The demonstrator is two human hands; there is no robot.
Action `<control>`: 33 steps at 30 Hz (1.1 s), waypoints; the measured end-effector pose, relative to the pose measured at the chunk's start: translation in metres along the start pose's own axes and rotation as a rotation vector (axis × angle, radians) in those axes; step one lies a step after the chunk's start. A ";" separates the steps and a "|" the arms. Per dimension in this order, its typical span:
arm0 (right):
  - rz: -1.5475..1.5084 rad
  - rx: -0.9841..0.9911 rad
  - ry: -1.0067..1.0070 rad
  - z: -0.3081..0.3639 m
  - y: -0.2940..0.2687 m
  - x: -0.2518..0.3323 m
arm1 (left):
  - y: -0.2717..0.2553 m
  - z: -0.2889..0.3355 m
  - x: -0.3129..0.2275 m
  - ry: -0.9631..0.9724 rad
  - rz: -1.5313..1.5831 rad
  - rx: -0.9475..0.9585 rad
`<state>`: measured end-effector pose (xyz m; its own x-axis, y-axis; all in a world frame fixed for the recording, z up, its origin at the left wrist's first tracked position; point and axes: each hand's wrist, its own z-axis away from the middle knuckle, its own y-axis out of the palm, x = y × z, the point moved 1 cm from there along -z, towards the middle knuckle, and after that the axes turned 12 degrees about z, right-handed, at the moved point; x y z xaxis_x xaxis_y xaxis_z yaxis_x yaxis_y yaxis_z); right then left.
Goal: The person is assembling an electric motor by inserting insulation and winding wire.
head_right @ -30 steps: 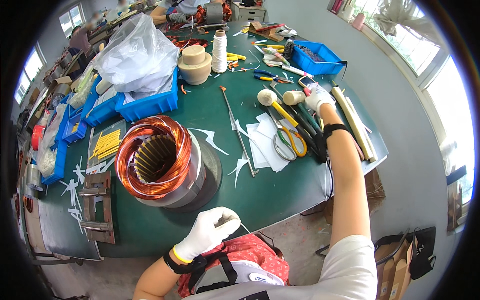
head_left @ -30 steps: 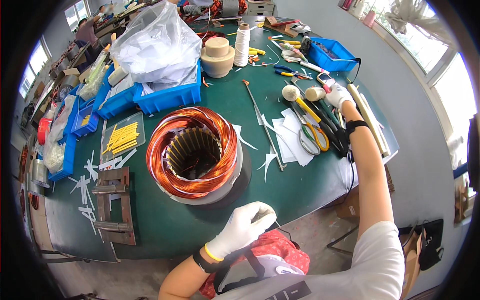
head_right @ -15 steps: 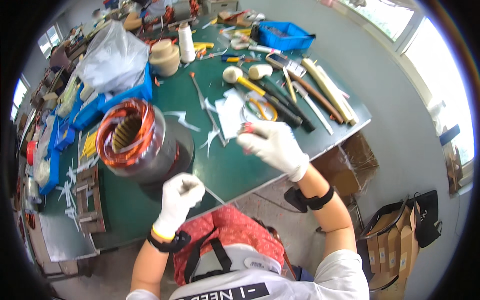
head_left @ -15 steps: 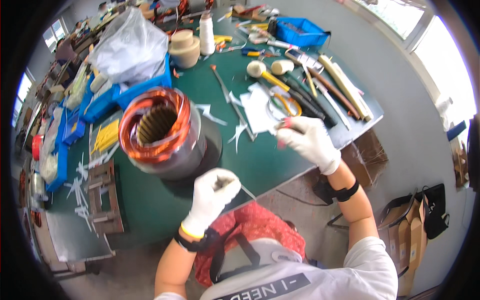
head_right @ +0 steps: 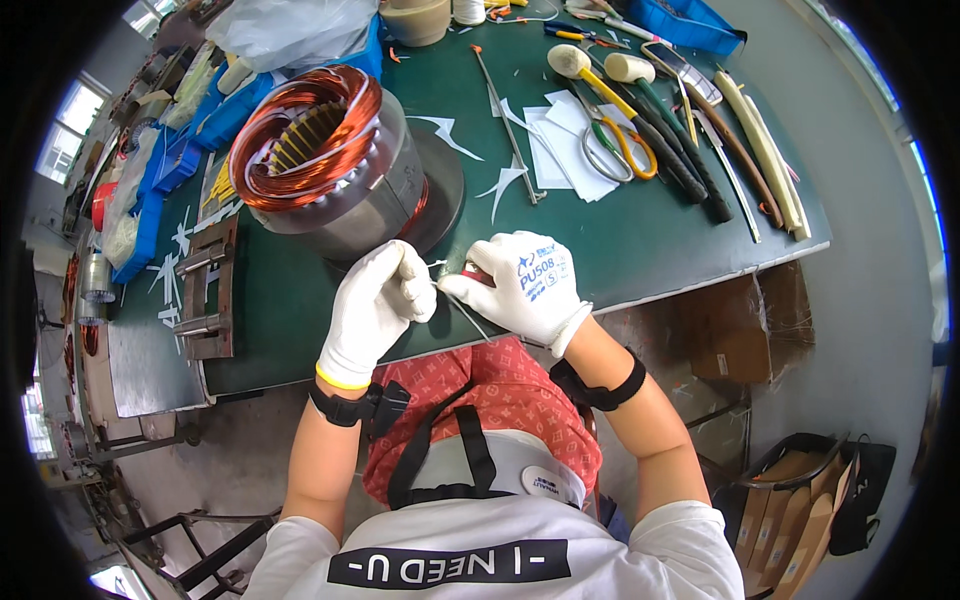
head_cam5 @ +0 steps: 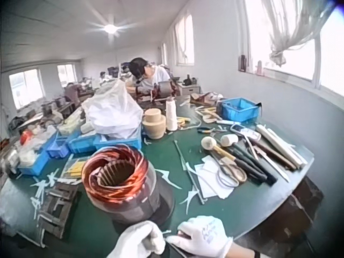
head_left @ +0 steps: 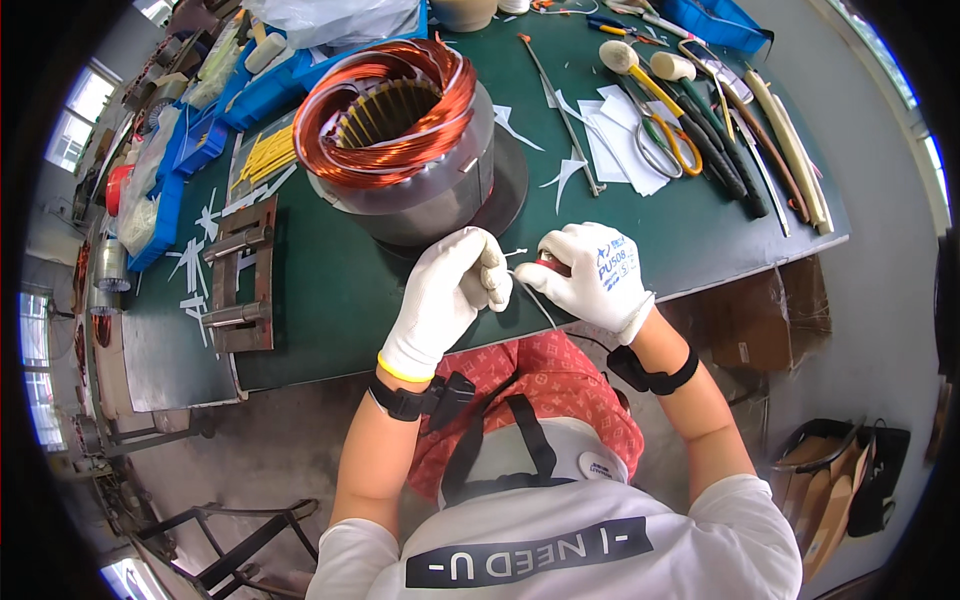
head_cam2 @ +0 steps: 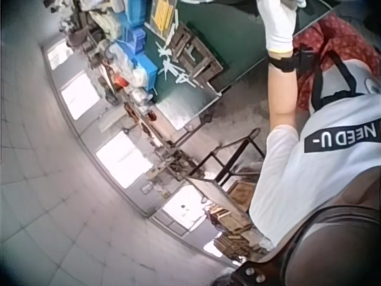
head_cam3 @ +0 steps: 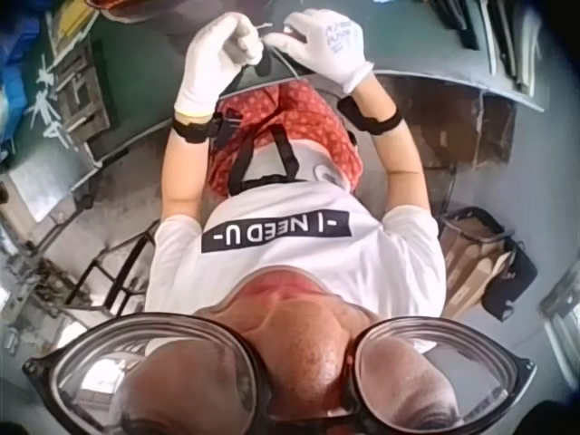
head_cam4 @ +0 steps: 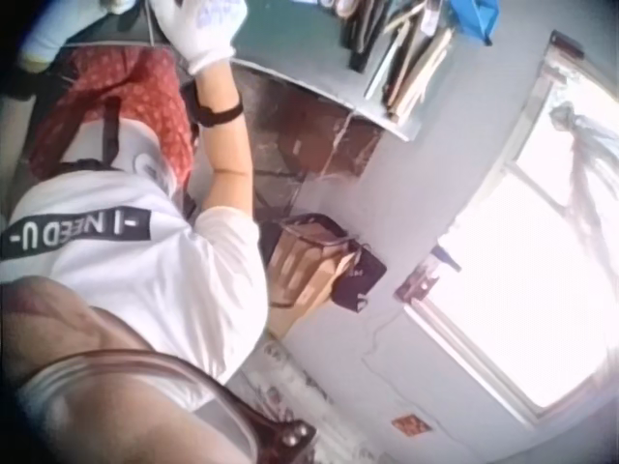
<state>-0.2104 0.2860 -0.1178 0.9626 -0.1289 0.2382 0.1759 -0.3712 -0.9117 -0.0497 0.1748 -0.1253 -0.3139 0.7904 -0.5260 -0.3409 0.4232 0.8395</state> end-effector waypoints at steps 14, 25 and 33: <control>-0.028 -0.060 0.003 0.001 0.003 0.000 | 0.016 -0.003 0.006 0.013 -0.477 -0.119; -0.026 -0.017 -0.003 0.001 0.003 0.000 | 0.016 -0.003 0.007 0.019 -0.503 -0.114; 0.002 -0.078 0.095 0.004 0.005 -0.001 | 0.013 -0.003 0.007 0.042 -0.438 -0.094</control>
<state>-0.2097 0.2885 -0.1238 0.9386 -0.2146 0.2700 0.1538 -0.4404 -0.8845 -0.0585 0.1843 -0.1182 -0.1568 0.5260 -0.8359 -0.5283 0.6704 0.5210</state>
